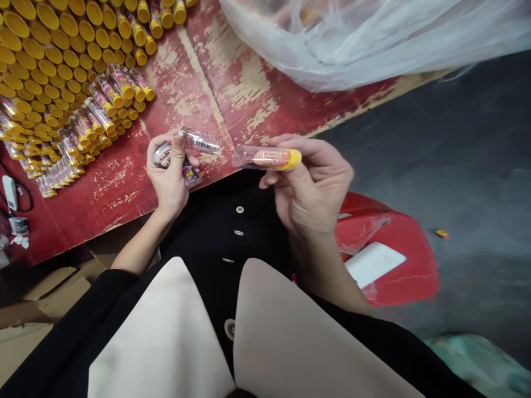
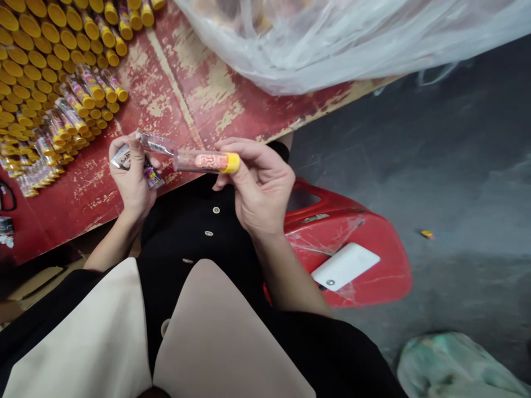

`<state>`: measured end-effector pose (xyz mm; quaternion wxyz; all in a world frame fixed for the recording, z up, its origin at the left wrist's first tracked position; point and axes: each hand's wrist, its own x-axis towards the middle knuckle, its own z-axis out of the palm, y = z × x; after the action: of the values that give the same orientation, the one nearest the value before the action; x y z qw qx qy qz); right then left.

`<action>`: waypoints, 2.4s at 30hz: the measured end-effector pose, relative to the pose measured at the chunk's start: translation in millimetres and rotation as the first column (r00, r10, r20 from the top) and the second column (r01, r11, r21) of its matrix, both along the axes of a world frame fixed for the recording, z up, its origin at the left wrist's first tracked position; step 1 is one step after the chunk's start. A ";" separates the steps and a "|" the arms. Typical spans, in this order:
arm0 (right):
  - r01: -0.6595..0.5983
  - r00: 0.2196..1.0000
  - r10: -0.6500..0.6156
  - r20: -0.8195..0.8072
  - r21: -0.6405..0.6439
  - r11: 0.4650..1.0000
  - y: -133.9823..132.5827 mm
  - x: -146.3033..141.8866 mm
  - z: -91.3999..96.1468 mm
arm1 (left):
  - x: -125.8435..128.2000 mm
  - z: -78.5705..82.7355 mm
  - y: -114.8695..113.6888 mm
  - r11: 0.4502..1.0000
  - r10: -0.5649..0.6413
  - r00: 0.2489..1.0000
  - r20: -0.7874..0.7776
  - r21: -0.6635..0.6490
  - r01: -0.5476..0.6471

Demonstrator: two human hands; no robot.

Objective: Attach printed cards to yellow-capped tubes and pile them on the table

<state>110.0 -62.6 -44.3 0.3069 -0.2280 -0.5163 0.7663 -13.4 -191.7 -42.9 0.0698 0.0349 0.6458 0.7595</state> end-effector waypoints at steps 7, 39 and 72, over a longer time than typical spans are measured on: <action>0.093 0.995 -0.096 0.029 0.091 0.991 0.7 1.9 0.5 | 1.3 2.9 -0.8 0.999 -0.021 0.970 0.241 -0.020 0.027; 0.044 0.994 -0.070 0.085 0.279 0.959 13.1 18.0 9.8 | 0.8 13.7 17.7 0.988 -0.157 0.920 0.360 0.066 0.143; -0.299 0.954 0.244 0.174 0.508 0.807 17.0 12.8 21.7 | 11.5 -1.1 27.1 0.964 -0.266 0.803 0.534 0.123 0.237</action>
<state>122.8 -45.6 -22.6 0.2186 -0.0965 -0.7491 0.6178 -1.9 -164.6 -44.0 0.3499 -0.0958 0.5693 0.7377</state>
